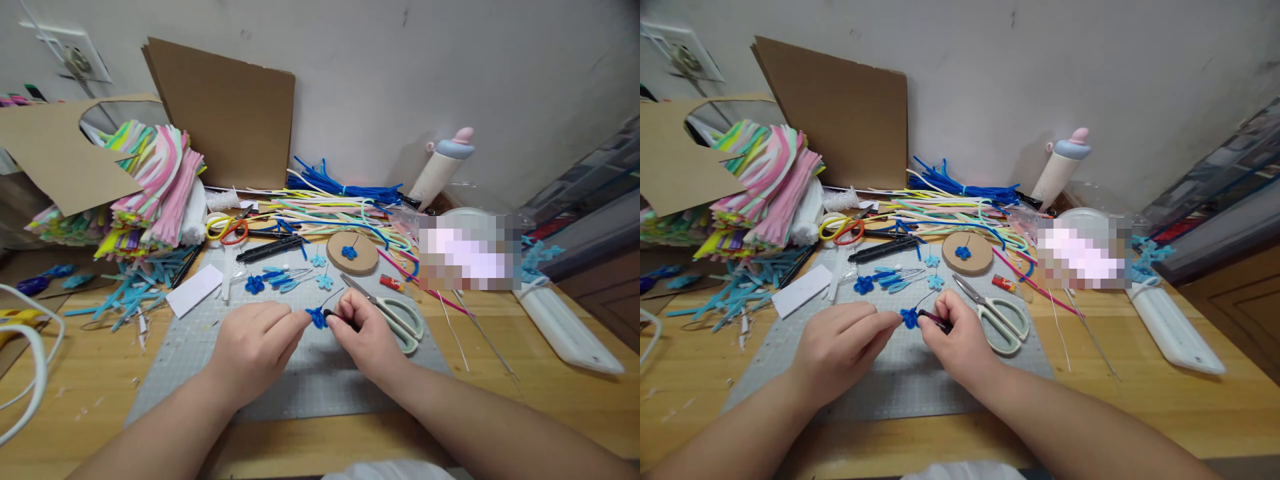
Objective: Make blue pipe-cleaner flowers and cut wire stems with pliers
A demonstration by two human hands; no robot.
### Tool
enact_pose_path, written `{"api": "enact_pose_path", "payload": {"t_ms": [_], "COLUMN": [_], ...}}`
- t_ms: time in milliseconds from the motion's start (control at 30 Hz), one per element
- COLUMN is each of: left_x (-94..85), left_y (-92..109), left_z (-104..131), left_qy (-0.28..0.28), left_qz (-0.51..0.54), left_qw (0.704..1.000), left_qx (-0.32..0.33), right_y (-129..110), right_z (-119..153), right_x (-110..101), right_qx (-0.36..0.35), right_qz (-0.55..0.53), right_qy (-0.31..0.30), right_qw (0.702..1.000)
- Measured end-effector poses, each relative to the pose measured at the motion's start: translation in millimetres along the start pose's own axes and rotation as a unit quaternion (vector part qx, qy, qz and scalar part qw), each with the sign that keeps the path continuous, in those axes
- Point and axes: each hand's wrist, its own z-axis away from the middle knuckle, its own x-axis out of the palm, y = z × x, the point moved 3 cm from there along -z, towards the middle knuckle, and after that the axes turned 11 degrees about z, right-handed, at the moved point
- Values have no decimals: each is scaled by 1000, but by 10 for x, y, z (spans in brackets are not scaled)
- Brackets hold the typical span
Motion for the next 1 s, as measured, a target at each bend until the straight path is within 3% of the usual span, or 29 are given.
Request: {"api": "enact_pose_path", "payload": {"t_ms": [167, 400, 833, 1000], "left_x": [8, 13, 25, 44], "left_y": [-23, -141, -113, -139], "left_z": [-9, -18, -12, -22], "left_qy": [7, 47, 30, 38], "left_qz": [27, 185, 212, 260], "left_qw": [999, 968, 966, 939], "left_qx": [-16, -163, -146, -221], "right_y": [26, 69, -7, 19], "right_z": [-18, -16, -2, -1], "right_x": [3, 3, -7, 6], "right_qx": [8, 12, -3, 1], "right_qz": [-34, -145, -117, -164], "right_qy": [2, -31, -37, -45], "right_qw": [999, 989, 992, 985]}}
